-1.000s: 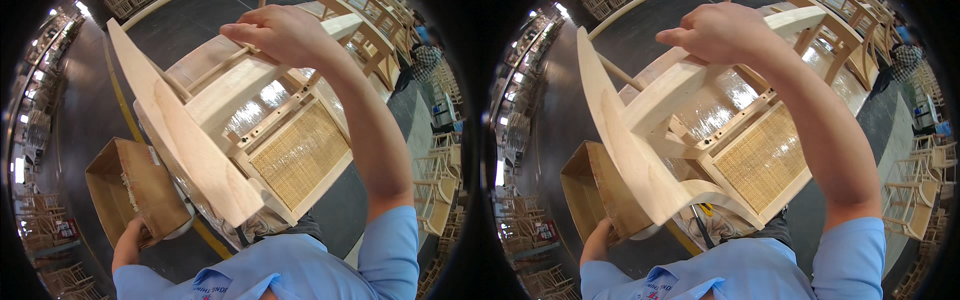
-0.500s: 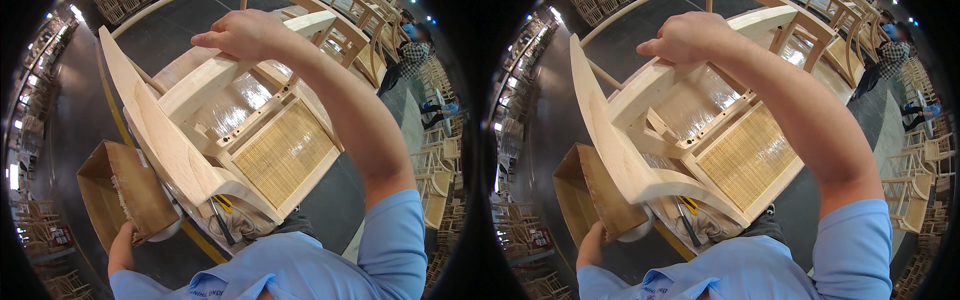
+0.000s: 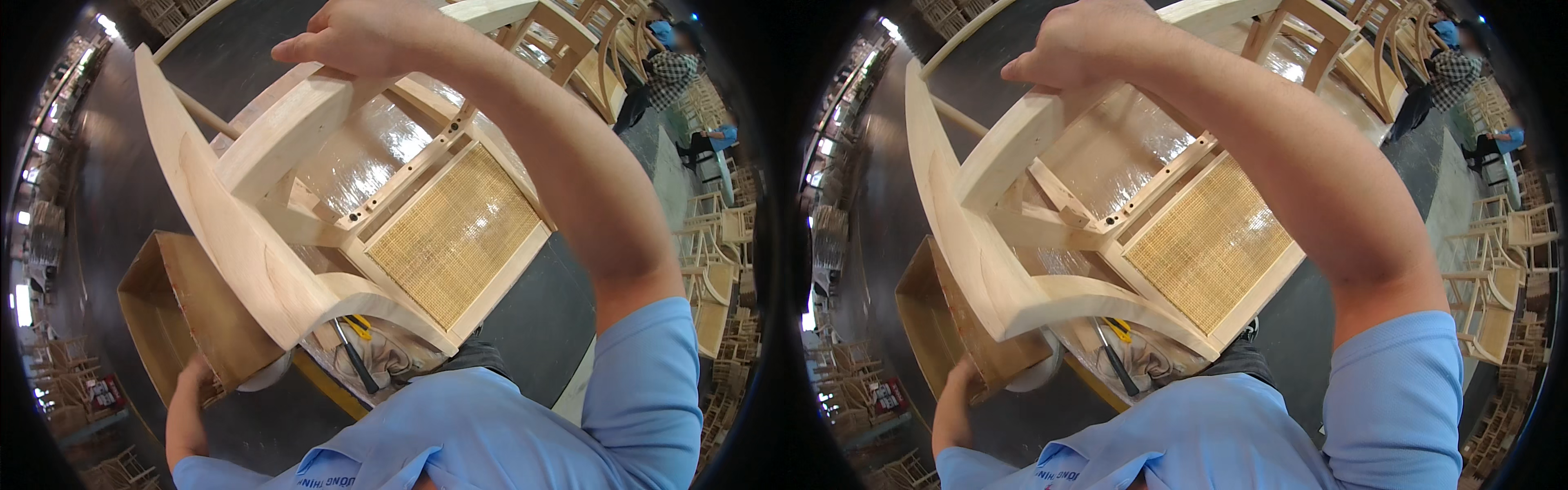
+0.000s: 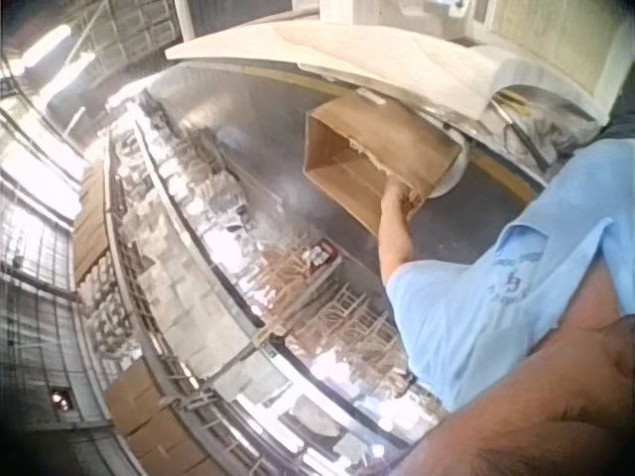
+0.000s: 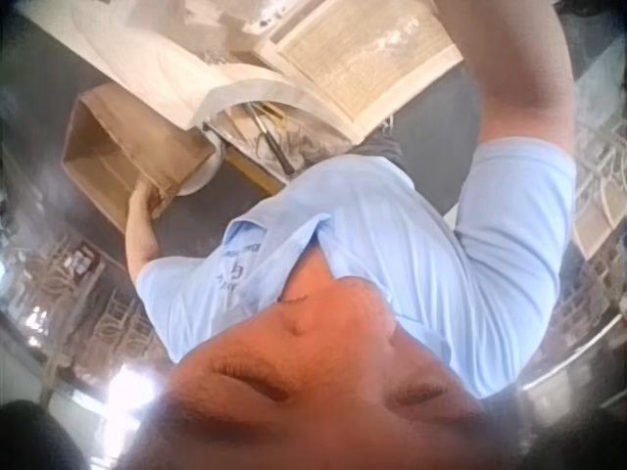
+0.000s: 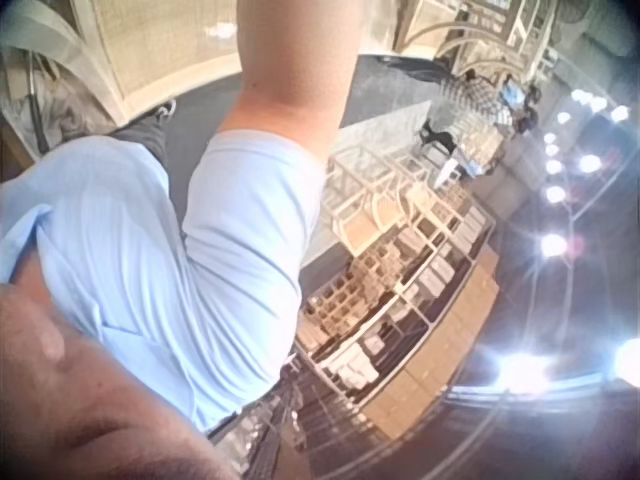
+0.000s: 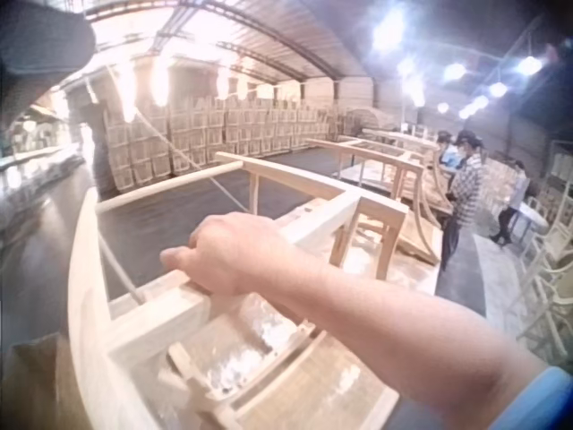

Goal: The person assembles wooden chairs by inserting dowels into pre-drilled holes and tapping them with a rubber mallet. They handle multiple chair frames, aligning parts and securing joints, then move completed units aside.

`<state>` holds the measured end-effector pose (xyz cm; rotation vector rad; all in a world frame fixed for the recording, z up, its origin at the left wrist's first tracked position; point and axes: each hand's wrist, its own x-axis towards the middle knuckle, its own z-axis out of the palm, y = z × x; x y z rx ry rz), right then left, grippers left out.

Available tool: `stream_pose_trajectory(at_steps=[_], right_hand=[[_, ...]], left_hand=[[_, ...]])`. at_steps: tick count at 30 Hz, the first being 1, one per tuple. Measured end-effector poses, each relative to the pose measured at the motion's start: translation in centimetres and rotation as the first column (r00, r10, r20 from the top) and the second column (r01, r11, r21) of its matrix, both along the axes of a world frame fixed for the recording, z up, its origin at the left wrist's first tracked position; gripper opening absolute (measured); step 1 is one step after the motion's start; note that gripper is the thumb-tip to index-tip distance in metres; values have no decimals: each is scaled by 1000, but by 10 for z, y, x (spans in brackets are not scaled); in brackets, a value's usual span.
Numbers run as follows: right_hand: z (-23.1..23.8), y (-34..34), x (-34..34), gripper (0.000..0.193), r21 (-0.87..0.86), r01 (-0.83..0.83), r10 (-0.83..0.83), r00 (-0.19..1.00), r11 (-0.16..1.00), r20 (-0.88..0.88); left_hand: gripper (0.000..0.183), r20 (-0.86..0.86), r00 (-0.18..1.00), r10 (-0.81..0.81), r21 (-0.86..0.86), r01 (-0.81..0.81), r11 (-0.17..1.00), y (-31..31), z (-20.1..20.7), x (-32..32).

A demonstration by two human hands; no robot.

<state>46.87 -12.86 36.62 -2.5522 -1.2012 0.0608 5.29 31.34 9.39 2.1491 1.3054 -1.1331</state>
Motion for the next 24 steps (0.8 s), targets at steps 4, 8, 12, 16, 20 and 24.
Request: stream_pose_trajectory(at_steps=[4,8,12,16,20,24], right_hand=[[4,-1,-5,57,-16,19,-19,999,1000,-32],[0,7,1,57,-1,12,-12,1000,1000,-6],[-38,22,29,48,2,-207,188,890,978,416],[-33,7,34,39,163,-6,-4,998,987,60],[-30,6,19,33,262,-214,205,977,941,61],[-54,-23,22,27,761,-332,413,906,557,93]], left_hand=[[22,-45,720,-692,384,652,653,20,49,-6],[24,236,844,-482,683,209,700,14,140,-54],[28,755,554,-350,537,-217,815,-77,188,-126],[25,866,490,-103,175,-105,979,-254,168,-79],[28,907,392,153,-74,-210,975,-367,113,-77],[30,906,280,319,-212,-352,912,-453,82,-56]])
